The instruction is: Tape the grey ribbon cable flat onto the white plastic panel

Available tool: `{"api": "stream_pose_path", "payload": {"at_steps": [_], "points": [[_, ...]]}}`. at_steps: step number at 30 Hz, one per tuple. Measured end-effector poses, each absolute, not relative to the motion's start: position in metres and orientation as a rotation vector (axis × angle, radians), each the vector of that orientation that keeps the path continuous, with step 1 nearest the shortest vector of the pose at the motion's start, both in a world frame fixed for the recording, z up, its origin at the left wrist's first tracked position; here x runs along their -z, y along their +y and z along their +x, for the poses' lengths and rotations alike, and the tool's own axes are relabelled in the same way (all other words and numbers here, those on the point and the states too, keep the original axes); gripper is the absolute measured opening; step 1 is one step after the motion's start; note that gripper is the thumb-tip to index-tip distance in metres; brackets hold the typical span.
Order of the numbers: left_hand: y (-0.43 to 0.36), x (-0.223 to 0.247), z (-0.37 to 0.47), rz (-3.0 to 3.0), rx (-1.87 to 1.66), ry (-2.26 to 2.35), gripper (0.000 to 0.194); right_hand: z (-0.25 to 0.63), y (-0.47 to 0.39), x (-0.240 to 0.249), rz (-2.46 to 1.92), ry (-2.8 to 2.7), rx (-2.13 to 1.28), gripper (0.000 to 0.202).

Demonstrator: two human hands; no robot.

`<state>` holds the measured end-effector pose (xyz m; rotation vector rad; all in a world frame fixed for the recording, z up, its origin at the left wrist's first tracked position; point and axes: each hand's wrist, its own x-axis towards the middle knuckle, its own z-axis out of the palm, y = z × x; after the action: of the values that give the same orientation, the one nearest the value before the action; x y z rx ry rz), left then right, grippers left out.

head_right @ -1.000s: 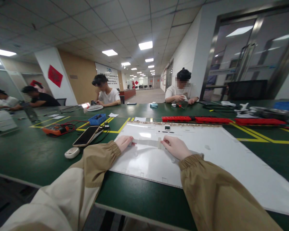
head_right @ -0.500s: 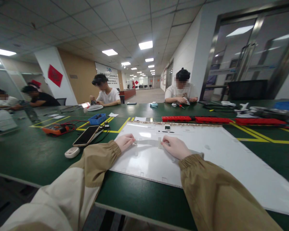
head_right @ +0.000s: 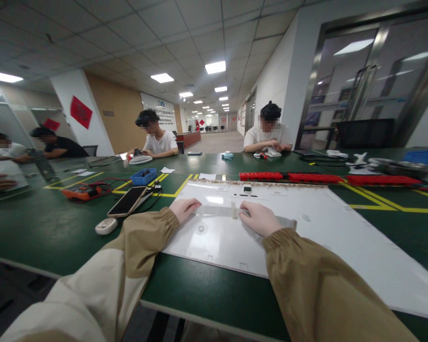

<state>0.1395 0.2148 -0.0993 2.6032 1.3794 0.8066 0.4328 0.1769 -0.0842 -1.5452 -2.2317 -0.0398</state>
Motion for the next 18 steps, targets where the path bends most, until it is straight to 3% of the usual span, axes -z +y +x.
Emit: {"api": "stream_pose_path", "payload": {"at_steps": [18], "points": [[0.2219,0.1041,0.1377,2.531,-0.805,1.357,0.025,0.4300,0.1744,0.0824,-1.620,-2.174,0.165,0.018]]}}
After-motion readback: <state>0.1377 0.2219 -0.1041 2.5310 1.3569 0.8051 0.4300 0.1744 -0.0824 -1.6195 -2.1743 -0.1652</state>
